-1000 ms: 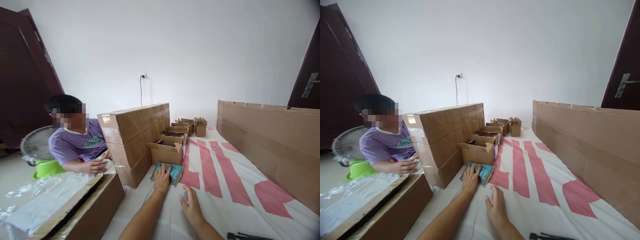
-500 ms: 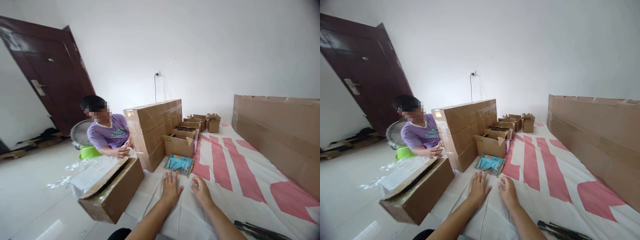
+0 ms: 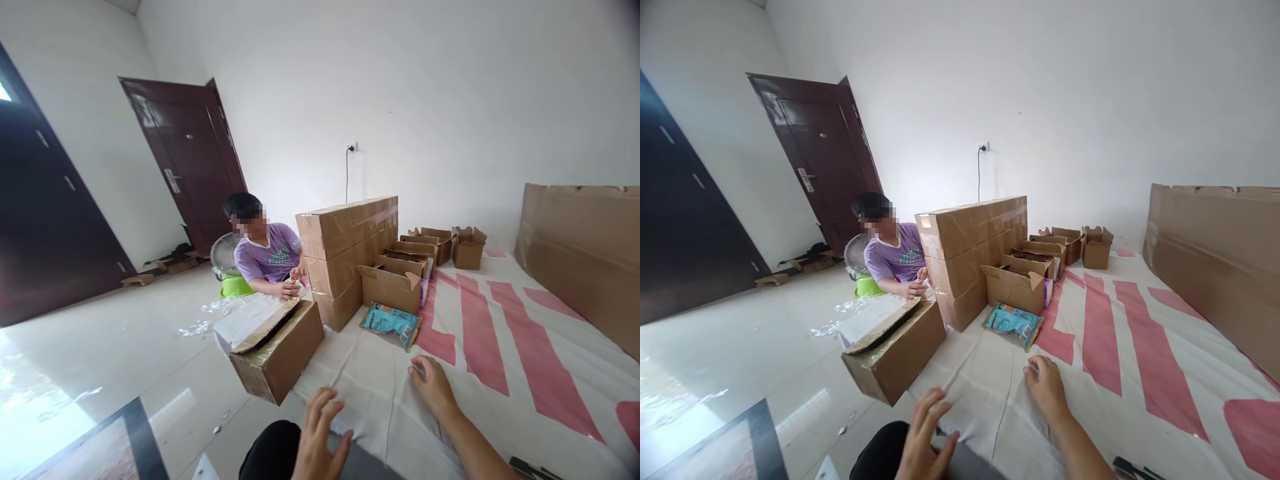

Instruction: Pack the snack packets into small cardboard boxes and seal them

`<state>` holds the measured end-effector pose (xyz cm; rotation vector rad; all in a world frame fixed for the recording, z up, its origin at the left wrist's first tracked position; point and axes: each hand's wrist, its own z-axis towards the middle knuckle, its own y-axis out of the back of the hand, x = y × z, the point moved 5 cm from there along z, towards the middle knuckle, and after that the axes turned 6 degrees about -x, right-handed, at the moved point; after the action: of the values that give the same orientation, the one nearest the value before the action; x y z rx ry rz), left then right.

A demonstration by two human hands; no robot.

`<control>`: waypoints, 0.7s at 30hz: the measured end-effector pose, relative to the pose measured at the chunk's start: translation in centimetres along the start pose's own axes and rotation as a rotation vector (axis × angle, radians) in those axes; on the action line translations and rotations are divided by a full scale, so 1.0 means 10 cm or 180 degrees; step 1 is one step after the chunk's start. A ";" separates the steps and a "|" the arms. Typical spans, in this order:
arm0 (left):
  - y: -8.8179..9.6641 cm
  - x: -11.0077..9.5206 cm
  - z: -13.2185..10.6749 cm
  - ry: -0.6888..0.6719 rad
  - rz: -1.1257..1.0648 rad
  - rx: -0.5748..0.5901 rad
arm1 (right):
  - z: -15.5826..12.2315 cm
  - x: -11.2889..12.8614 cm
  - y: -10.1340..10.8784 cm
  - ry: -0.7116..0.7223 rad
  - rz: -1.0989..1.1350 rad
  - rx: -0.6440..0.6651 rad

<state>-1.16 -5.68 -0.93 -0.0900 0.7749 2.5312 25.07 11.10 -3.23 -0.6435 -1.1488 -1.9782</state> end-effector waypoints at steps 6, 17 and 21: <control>1.07 0.72 0.43 0.1274 0.1264 -0.1029 | -0.03 0.06 -0.01 0.0163 -0.0215 0.0048; 0.98 1.38 0.21 0.2920 -0.0836 -0.0689 | -0.18 0.27 0.00 0.0286 -0.0827 0.0400; 1.01 1.28 0.08 0.2660 -0.1064 -0.0462 | -0.37 0.31 -0.08 0.0180 -0.1044 0.0778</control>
<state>-17.11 -6.98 2.31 -1.2687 0.7696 2.1744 22.35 6.97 -3.15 -0.2836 -1.5078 -2.0596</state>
